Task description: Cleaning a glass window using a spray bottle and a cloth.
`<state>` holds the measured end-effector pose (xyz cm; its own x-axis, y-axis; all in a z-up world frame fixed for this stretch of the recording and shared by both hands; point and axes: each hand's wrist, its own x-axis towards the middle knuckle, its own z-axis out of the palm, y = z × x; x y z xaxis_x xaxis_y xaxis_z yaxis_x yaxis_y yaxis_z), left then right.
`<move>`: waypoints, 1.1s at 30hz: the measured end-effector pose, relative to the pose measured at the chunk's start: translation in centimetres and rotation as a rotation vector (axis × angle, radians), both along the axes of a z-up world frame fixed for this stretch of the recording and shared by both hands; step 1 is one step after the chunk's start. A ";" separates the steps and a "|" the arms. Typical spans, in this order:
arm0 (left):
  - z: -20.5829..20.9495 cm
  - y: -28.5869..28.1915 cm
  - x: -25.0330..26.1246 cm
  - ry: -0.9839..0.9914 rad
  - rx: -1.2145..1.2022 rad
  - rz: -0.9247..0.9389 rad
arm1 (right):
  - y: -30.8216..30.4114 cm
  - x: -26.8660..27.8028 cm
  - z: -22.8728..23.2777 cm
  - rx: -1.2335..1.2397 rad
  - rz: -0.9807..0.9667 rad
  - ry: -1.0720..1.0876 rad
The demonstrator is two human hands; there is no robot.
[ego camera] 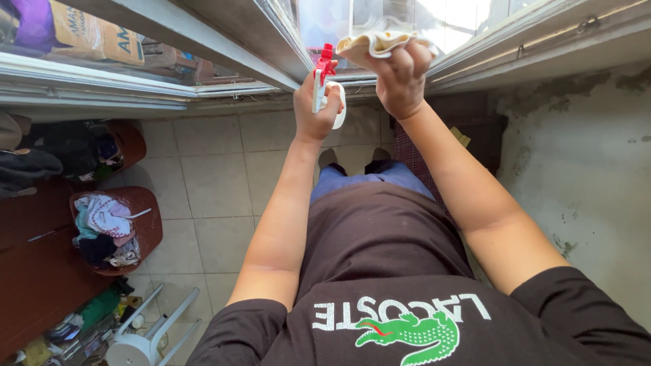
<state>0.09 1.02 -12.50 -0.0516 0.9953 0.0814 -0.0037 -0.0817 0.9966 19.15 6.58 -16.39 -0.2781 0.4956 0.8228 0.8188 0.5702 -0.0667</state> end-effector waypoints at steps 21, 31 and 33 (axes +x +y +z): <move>1.1 0.2 -0.7 0.101 0.056 -0.010 | -1.3 2.0 -8.3 -0.203 -0.057 -0.532; 0.8 0.5 -0.4 0.101 0.062 -0.025 | -1.0 1.3 -0.5 -0.015 0.035 -0.057; 0.5 0.5 -0.3 0.125 0.062 0.002 | -1.0 0.9 1.3 0.021 0.076 0.076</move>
<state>-0.23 1.56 -11.99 -0.0387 0.9882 0.1482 0.1207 -0.1426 0.9824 20.01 5.61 -15.08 -0.2510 0.4578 0.8529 0.7662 0.6324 -0.1139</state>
